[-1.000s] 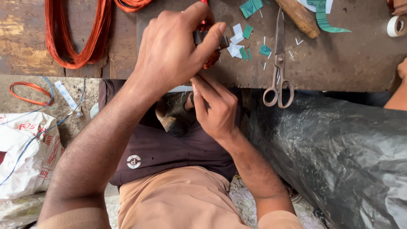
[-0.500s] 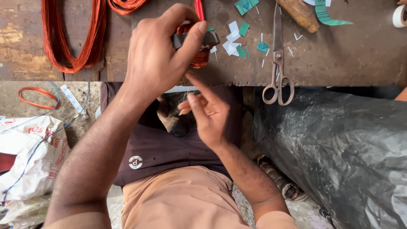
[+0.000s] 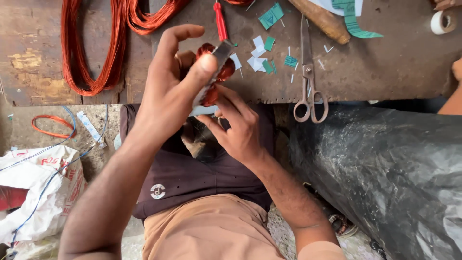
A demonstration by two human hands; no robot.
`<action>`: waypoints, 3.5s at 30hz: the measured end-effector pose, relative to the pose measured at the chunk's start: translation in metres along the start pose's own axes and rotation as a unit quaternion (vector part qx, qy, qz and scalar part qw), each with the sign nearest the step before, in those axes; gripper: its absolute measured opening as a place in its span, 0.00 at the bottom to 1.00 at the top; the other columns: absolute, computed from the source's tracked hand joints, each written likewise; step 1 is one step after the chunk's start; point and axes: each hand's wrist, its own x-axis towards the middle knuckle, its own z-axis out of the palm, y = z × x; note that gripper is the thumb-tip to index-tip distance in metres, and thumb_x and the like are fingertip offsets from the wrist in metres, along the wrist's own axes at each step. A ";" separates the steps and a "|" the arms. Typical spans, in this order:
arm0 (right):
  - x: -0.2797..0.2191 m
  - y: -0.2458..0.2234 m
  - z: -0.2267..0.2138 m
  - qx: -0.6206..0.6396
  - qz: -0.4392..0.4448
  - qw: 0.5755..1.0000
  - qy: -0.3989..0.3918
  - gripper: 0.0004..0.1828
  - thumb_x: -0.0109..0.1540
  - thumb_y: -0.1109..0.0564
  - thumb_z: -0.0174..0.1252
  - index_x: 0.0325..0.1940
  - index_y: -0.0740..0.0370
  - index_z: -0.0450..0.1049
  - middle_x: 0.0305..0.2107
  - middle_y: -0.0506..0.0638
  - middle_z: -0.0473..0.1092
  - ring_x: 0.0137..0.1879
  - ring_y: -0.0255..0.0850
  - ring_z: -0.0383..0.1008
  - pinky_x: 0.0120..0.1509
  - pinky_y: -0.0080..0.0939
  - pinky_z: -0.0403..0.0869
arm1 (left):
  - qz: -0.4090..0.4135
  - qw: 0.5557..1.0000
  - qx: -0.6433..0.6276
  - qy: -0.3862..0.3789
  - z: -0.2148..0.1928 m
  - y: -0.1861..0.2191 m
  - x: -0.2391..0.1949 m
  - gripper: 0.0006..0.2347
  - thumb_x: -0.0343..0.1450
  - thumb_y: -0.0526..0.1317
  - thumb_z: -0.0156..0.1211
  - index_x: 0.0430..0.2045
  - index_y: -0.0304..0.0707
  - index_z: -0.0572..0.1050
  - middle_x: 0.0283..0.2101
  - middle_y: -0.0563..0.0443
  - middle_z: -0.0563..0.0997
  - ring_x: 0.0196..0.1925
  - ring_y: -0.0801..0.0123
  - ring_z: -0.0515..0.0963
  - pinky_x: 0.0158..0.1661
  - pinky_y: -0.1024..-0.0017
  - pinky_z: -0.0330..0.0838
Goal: Manually inserting and securing copper wire coils into the slots of an electric motor stator using insulation strips and hand tools.
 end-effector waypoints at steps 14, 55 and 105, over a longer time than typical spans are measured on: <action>0.003 0.012 -0.006 0.150 0.093 0.984 -0.034 0.20 0.59 0.67 0.71 0.52 0.70 0.74 0.47 0.51 0.71 0.39 0.34 0.78 0.38 0.32 0.77 | 0.108 0.980 0.164 0.021 -0.025 -0.058 -0.045 0.21 0.66 0.40 0.76 0.48 0.30 0.73 0.49 0.48 0.78 0.51 0.67 0.80 0.52 0.69 0.74; -0.018 0.018 0.024 0.050 0.102 0.991 0.073 0.16 0.58 0.69 0.72 0.47 0.68 0.75 0.39 0.48 0.70 0.36 0.32 0.68 0.39 0.33 0.70 | 0.138 0.969 0.126 0.161 0.003 -0.089 -0.066 0.17 0.67 0.30 0.77 0.49 0.34 0.79 0.46 0.49 0.79 0.45 0.71 0.79 0.43 0.76 0.73; -0.015 0.014 0.018 0.115 0.095 0.988 0.035 0.20 0.59 0.71 0.70 0.54 0.68 0.74 0.44 0.50 0.70 0.38 0.33 0.76 0.38 0.33 0.76 | 0.132 0.973 0.162 0.101 -0.013 -0.076 -0.054 0.16 0.67 0.34 0.79 0.43 0.33 0.77 0.37 0.53 0.74 0.39 0.73 0.73 0.40 0.74 0.68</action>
